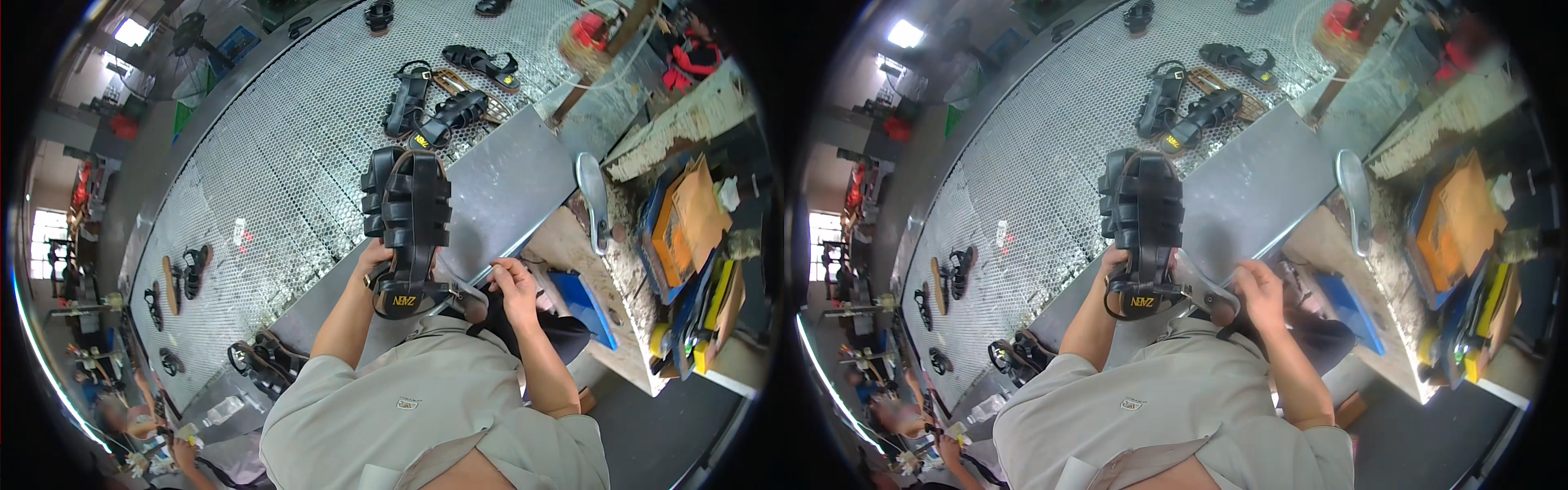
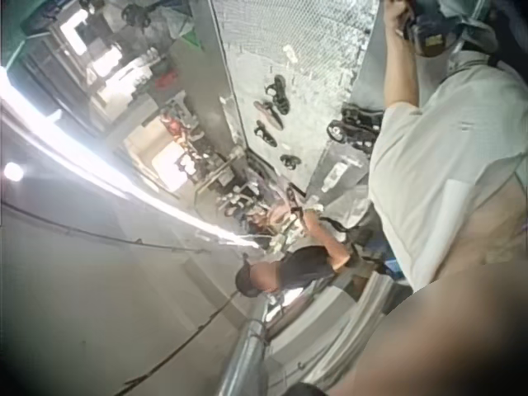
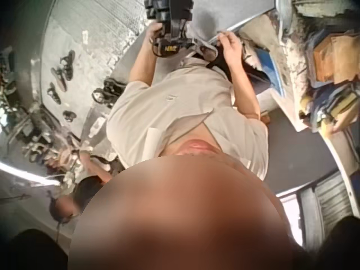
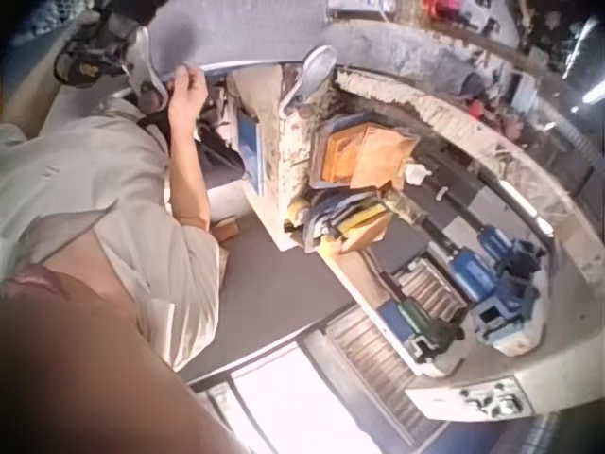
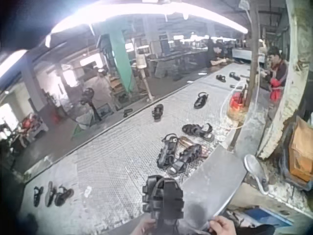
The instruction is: The user is attaching soles to sandals in a factory setting.
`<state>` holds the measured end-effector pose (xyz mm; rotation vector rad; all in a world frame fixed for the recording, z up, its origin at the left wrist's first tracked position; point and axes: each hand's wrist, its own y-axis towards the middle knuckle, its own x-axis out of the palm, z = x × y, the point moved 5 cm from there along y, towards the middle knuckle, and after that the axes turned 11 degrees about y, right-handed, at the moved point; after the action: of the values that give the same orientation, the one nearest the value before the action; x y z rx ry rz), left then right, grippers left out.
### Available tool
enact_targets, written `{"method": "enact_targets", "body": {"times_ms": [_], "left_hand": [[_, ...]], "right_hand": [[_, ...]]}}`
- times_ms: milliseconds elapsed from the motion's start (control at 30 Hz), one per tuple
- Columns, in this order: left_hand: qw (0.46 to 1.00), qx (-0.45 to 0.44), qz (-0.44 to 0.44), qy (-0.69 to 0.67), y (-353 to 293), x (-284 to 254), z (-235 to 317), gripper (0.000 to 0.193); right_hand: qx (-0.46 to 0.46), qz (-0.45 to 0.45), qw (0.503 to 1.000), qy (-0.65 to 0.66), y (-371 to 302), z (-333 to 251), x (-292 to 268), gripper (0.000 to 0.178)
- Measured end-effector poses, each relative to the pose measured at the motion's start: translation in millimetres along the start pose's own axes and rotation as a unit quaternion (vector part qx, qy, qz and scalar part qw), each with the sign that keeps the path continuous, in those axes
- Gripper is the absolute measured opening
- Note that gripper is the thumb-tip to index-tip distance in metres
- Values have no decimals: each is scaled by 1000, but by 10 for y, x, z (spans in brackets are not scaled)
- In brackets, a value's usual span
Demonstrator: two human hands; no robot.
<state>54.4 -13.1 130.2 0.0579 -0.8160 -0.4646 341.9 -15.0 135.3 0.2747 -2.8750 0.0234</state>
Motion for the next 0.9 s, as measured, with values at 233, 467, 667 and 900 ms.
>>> {"method": "enact_targets", "body": {"times_ms": [233, 467, 667, 900], "left_hand": [[999, 3, 49, 15, -142, -365, -147, 91], [962, 165, 120, -183, -274, -1424, 446, 65], [702, 317, 635, -58, -2112, -2911, 1161, 51], [724, 250, 638, 80, -1173, -1443, 977, 41]], "right_hand": [[17, -28, 998, -62, 218, -19, 302, 23], [51, -15, 996, -72, 310, 213, 145, 25], [84, 1, 988, -127, 730, 231, -140, 27], [-166, 88, 847, -497, 2538, -745, -254, 44]]}}
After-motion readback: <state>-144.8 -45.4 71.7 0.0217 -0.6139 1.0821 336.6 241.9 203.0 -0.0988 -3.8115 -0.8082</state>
